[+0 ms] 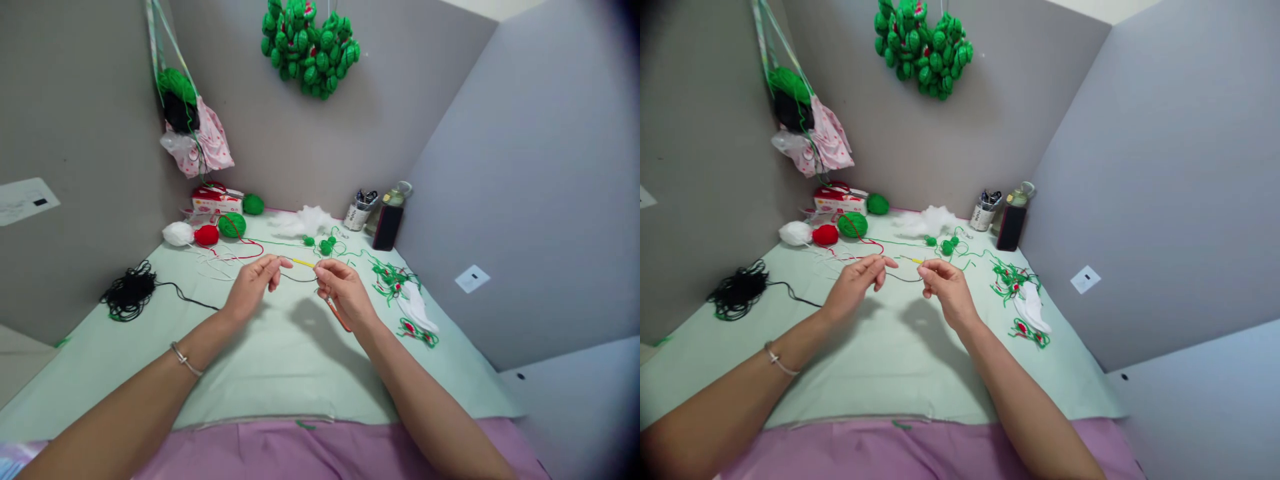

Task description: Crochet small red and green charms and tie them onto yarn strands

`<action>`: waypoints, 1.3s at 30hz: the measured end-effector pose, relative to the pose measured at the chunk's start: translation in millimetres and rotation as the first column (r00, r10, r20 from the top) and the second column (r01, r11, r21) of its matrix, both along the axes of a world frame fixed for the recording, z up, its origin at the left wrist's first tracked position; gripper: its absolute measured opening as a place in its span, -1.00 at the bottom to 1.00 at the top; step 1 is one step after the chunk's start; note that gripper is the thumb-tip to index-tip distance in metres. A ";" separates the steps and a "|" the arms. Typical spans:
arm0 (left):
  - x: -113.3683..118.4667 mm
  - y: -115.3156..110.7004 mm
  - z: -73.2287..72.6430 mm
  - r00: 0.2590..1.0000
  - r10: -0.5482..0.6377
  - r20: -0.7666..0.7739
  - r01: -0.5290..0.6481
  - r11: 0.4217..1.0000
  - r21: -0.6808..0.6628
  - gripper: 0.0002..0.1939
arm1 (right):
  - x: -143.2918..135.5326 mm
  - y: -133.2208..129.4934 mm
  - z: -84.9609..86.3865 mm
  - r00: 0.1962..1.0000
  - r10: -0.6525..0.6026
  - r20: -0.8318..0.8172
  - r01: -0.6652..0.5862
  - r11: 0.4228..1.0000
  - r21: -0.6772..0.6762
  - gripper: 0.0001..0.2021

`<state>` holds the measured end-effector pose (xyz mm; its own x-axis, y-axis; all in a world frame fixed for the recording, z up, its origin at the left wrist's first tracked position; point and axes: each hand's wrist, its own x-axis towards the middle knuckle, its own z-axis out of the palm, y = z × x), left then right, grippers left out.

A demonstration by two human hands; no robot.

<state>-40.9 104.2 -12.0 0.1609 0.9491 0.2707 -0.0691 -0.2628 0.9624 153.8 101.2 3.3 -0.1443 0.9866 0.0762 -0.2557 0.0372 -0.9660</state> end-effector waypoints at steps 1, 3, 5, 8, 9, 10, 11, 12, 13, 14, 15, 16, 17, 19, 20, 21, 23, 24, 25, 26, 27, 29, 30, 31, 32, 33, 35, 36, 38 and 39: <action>3.3 -2.7 -3.3 0.995 0.000 -0.096 0.003 1.000 0.031 -0.67 | -0.5 -1.7 1.5 1.000 0.004 -0.021 -0.004 1.000 0.005 -0.81; 9.5 -7.9 -10.4 0.970 -0.028 -0.241 0.050 0.995 0.086 -0.61 | -1.3 -4.2 2.8 0.999 0.020 -0.047 -0.019 1.000 0.024 -0.81; 14.0 -12.0 -16.8 0.935 -0.040 -0.352 0.099 0.983 0.152 -0.58 | -1.9 -5.0 1.7 0.997 0.038 -0.062 -0.035 0.998 0.045 -0.80; 17.2 -14.9 -23.5 0.878 0.009 -0.479 0.131 0.957 0.258 -0.56 | -3.4 -5.2 -2.0 0.997 0.049 -0.054 -0.046 0.998 0.051 -0.78; 17.6 -15.3 -25.1 0.862 0.041 -0.505 0.127 0.947 0.294 -0.56 | -4.3 -5.7 -3.1 0.998 0.045 -0.038 -0.042 0.997 0.062 -0.78; 18.0 -15.5 -26.4 0.849 0.075 -0.522 0.119 0.937 0.329 -0.56 | -5.5 -6.7 -3.8 0.999 0.032 -0.008 -0.031 0.996 0.085 -0.79; 18.3 -15.6 -27.5 0.839 0.109 -0.533 0.110 0.926 0.362 -0.56 | -7.0 -8.1 -4.1 0.999 0.004 0.035 -0.009 0.992 0.123 -0.80; 18.6 -15.7 -28.4 0.831 0.143 -0.537 0.100 0.912 0.397 -0.56 | -8.5 -9.8 -4.1 0.995 -0.041 0.091 0.024 0.984 0.177 -0.83; 18.9 -15.8 -29.1 0.825 0.176 -0.536 0.090 0.897 0.433 -0.57 | -9.9 -11.8 -3.8 0.984 -0.096 0.152 0.058 0.969 0.239 -0.85; 19.2 -16.0 -29.6 0.821 0.208 -0.532 0.082 0.879 0.469 -0.57 | -11.2 -13.7 -3.4 0.967 -0.147 0.209 0.080 0.951 0.297 -0.87; 19.4 -16.1 -29.8 0.817 0.237 -0.526 0.072 0.862 0.501 -0.57 | -12.1 -15.4 -2.9 0.950 -0.180 0.256 0.086 0.937 0.339 -0.88; 19.4 -16.2 -29.8 0.815 0.262 -0.517 0.064 0.846 0.529 -0.57 | -12.7 -16.7 -2.4 0.937 -0.192 0.294 0.078 0.930 0.359 -0.89; 19.3 -16.2 -29.6 0.814 0.282 -0.507 0.057 0.831 0.553 -0.57 | -12.8 -17.6 -2.0 0.927 -0.186 0.325 0.060 0.931 0.360 -0.88; 18.7 -15.9 -28.8 0.809 0.307 -0.502 0.050 0.815 0.578 -0.56 | -12.0 -18.3 -1.9 0.914 -0.153 0.376 0.021 0.943 0.333 -0.88; 18.2 -15.6 -28.3 0.803 0.315 -0.506 0.049 0.811 0.583 -0.55 | -11.3 -18.3 -2.1 0.906 -0.145 0.397 0.010 0.946 0.324 -0.87; 17.6 -15.4 -27.8 0.796 0.324 -0.511 0.049 0.808 0.587 -0.54 | -10.6 -18.3 -2.5 0.898 -0.142 0.416 0.001 0.947 0.321 -0.86; 16.6 -14.9 -27.1 0.781 0.338 -0.526 0.051 0.804 0.592 -0.53 | -9.4 -18.5 -3.6 0.887 -0.132 0.443 -0.023 0.945 0.327 -0.84; 16.3 -14.7 -26.9 0.776 0.343 -0.530 0.052 0.802 0.596 -0.53 | -8.9 -18.8 -4.3 0.882 -0.127 0.453 -0.035 0.942 0.333 -0.83; 16.0 -14.6 -26.9 0.772 0.348 -0.532 0.051 0.800 0.597 -0.52 | -8.7 -19.2 -4.9 0.876 -0.126 0.466 -0.046 0.939 0.340 -0.82; 15.9 -14.6 -27.1 0.769 0.350 -0.535 0.051 0.800 0.597 -0.52 | -8.5 -19.6 -5.4 0.868 -0.126 0.480 -0.055 0.937 0.346 -0.81; 15.9 -14.4 -27.5 0.766 0.353 -0.538 0.051 0.800 0.598 -0.52 | -8.5 -20.0 -5.9 0.859 -0.129 0.495 -0.061 0.934 0.351 -0.81; 15.9 -14.0 -28.5 0.758 0.361 -0.543 0.049 0.799 0.600 -0.51 | -8.6 -20.6 -6.5 0.843 -0.140 0.519 -0.067 0.931 0.360 -0.81; 16.0 -13.7 -29.1 0.755 0.364 -0.545 0.048 0.799 0.600 -0.51 | -8.8 -20.7 -6.7 0.838 -0.143 0.526 -0.069 0.929 0.363 -0.81; 16.1 -13.5 -29.5 0.751 0.366 -0.549 0.048 0.800 0.599 -0.51 | -8.9 -20.7 -6.9 0.835 -0.146 0.530 -0.070 0.928 0.366 -0.82; 16.1 -13.2 -29.8 0.748 0.368 -0.552 0.048 0.800 0.598 -0.51 | -9.2 -20.6 -7.1 0.835 -0.147 0.530 -0.071 0.927 0.369 -0.83; 16.2 -13.1 -29.9 0.745 0.370 -0.555 0.047 0.801 0.597 -0.51 | -9.4 -20.4 -7.4 0.837 -0.148 0.528 -0.071 0.925 0.372 -0.83; 16.3 -13.2 -29.6 0.742 0.370 -0.559 0.049 0.802 0.596 -0.52 | -9.6 -20.2 -8.2 0.838 -0.156 0.523 -0.066 0.922 0.381 -0.84; 16.3 -13.4 -29.3 0.741 0.370 -0.561 0.050 0.802 0.595 -0.52 | -9.6 -20.1 -8.6 0.835 -0.165 0.524 -0.061 0.920 0.387 -0.85; 16.5 -14.0 -28.9 0.739 0.368 -0.564 0.050 0.805 0.591 -0.52 | -9.5 -20.2 -9.4 0.825 -0.183 0.534 -0.055 0.915 0.400 -0.85; 16.5 -14.2 -28.9 0.738 0.366 -0.567 0.050 0.808 0.587 -0.52 | -9.4 -20.3 -9.7 0.820 -0.191 0.540 -0.054 0.913 0.405 -0.85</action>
<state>-24.3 90.0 -41.0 0.3485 0.7007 0.6226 0.5834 -0.6820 0.4410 144.4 80.9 -6.3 -0.2155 0.9003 0.3782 0.3388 0.4322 -0.8357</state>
